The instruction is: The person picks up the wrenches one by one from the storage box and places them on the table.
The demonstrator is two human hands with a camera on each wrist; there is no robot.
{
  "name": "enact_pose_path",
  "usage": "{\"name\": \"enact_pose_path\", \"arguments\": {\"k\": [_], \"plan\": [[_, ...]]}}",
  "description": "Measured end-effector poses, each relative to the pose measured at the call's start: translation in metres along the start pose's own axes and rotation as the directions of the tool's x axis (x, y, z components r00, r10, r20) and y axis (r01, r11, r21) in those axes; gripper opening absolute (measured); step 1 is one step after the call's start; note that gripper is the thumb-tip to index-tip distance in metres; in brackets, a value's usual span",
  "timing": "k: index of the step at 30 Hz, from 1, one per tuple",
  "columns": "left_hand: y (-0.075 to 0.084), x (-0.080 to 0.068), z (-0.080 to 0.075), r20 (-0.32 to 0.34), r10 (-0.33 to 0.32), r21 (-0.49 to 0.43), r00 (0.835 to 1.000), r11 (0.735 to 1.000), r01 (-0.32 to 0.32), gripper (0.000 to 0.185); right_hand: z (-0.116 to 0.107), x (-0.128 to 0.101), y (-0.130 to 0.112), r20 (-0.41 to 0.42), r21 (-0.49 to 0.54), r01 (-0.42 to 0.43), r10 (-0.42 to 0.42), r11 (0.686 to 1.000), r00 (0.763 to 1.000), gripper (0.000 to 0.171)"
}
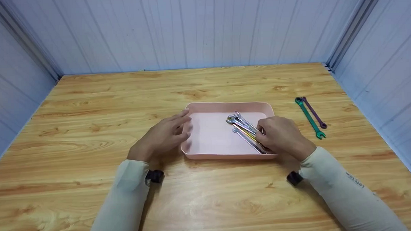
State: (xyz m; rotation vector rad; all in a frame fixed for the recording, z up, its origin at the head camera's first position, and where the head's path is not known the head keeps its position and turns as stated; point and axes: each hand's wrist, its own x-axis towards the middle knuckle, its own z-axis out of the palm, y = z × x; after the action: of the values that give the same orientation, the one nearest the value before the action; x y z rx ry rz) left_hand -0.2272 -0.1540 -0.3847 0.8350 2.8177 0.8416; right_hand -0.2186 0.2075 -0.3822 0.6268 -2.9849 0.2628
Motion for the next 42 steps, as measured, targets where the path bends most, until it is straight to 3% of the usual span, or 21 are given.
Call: {"name": "enact_pose_path", "arguments": {"k": [9, 15, 26, 33, 42], "plan": [[0.000, 0.002, 0.000, 0.002, -0.014, 0.008, 1.000, 1.000, 0.014, 0.055, -0.004, 0.002, 0.000, 0.039, 0.092, -0.057, 0.053, 0.994, 0.998, 0.016], [-0.001, 0.001, 0.001, 0.003, -0.010, 0.003, 1.000, 1.000, 0.010, 0.055, -0.008, 0.001, -0.001, 0.095, 0.198, -0.127, 0.110, 0.972, 0.989, 0.018], [0.001, 0.001, 0.000, 0.001, -0.016, 0.009, 1.000, 1.000, 0.016, 0.054, -0.010, 0.001, -0.001, 0.153, 0.260, -0.194, 0.158, 0.946, 0.975, 0.017], [-0.002, 0.000, 0.000, -0.001, 0.023, 0.003, 1.000, 1.000, -0.023, 0.052, -0.013, 0.002, 0.001, 0.124, 0.307, -0.169, 0.137, 0.936, 0.983, 0.014], [-0.002, 0.001, 0.000, -0.004, 0.017, 0.013, 1.000, 1.000, -0.017, 0.053, -0.018, 0.000, 0.002, 0.224, 0.363, -0.206, 0.129, 0.909, 0.966, 0.016]]}}
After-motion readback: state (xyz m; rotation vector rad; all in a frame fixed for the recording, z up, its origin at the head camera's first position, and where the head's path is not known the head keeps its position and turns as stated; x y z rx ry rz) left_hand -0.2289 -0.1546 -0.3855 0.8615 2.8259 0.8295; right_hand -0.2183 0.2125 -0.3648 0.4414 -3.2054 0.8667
